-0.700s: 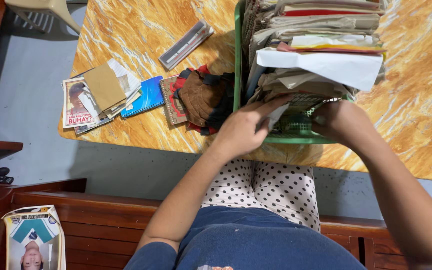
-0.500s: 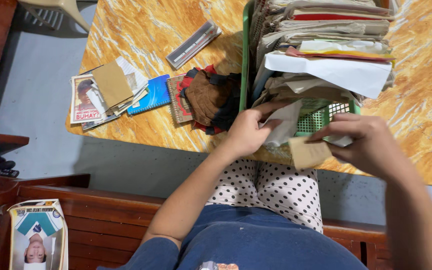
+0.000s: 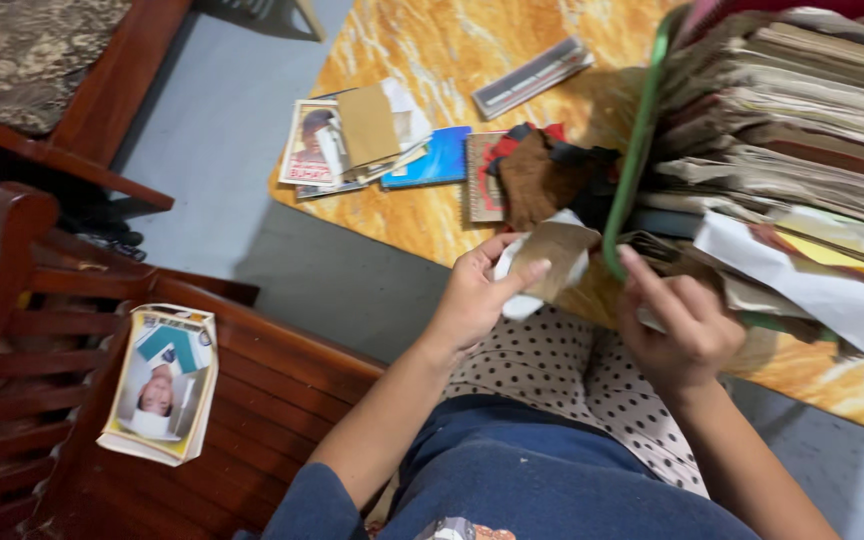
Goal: The person sorts a variety of papers, books, and notebooks from a large pile and a plastic basket, placing some on the table and returning others to the basket.
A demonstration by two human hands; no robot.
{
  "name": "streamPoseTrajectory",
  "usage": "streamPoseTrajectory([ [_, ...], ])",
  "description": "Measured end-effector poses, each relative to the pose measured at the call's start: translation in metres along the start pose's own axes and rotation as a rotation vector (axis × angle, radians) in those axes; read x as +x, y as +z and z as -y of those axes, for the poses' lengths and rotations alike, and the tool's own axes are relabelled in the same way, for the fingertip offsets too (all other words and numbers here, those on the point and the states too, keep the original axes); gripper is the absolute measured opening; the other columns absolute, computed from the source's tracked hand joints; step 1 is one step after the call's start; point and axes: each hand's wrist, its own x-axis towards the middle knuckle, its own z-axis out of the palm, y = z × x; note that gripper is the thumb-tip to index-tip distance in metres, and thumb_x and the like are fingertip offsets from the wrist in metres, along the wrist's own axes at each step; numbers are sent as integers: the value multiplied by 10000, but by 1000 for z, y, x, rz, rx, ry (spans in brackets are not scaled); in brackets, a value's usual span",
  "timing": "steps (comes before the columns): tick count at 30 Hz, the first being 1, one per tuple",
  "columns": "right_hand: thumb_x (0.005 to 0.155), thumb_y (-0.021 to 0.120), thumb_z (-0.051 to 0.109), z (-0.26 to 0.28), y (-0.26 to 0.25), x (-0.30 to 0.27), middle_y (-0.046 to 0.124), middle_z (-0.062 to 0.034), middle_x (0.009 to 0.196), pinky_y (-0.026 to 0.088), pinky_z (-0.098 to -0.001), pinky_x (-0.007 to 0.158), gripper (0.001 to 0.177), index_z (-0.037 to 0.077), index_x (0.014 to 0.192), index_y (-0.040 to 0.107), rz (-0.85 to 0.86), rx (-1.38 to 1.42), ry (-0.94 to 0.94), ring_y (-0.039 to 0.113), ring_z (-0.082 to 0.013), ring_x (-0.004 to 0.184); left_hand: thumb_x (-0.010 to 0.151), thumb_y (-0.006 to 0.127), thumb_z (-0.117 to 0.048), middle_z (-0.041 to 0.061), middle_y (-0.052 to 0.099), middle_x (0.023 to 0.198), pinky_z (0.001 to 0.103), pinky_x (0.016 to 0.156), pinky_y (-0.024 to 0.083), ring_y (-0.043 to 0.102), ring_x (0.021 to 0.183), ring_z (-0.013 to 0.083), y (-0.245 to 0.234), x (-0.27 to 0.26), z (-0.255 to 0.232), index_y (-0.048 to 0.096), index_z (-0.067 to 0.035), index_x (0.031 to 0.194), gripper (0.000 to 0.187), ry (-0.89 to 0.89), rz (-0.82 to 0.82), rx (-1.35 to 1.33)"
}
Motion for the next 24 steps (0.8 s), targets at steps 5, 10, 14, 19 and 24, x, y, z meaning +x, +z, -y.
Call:
streamPoseTrajectory([
  [5, 912, 811, 198, 53, 4, 3, 600, -66, 802, 497, -330, 623, 430, 102, 1317, 705, 88, 94, 130, 599, -203, 666, 899, 767, -49, 86, 718, 1154, 336, 903, 584, 713, 1010, 173, -9, -9, -8, 625, -17, 1269, 397, 42, -151, -277],
  [10, 919, 710, 258, 70, 31, 37, 692, -11, 898, 532, -266, 617, 544, 53, 1382, 511, 497, 589, 581, 692, -144, 641, 882, 756, -83, 59, 707, 1153, 328, 879, 566, 697, 1022, 173, -17, -18, -18, 600, -85, 1249, 398, -8, -238, -394],
  [14, 949, 632, 270, 75, 64, 56, 744, 35, 937, 516, -196, 710, 340, 14, 1166, 689, 650, 1214, 801, 641, -15, 811, 922, 762, -80, 80, 692, 1189, 313, 959, 537, 671, 1084, 162, -36, -28, -24, 594, -37, 1266, 386, 155, -244, -278],
  [19, 911, 729, 197, 79, 97, 67, 746, -16, 819, 416, -251, 546, 238, 40, 1079, 791, 838, 1006, 797, 560, -59, 638, 921, 729, -132, 61, 713, 1166, 288, 910, 551, 690, 1043, 128, -73, -33, -31, 616, -29, 1270, 381, 150, -267, -200],
  [24, 938, 723, 261, 84, 120, 73, 741, -29, 771, 481, -252, 585, 251, 31, 1000, 802, 925, 887, 592, 575, -42, 666, 990, 723, -92, 100, 758, 1036, 269, 762, 527, 681, 869, 129, -111, -27, -18, 707, 56, 1187, 246, 220, -353, 13],
])
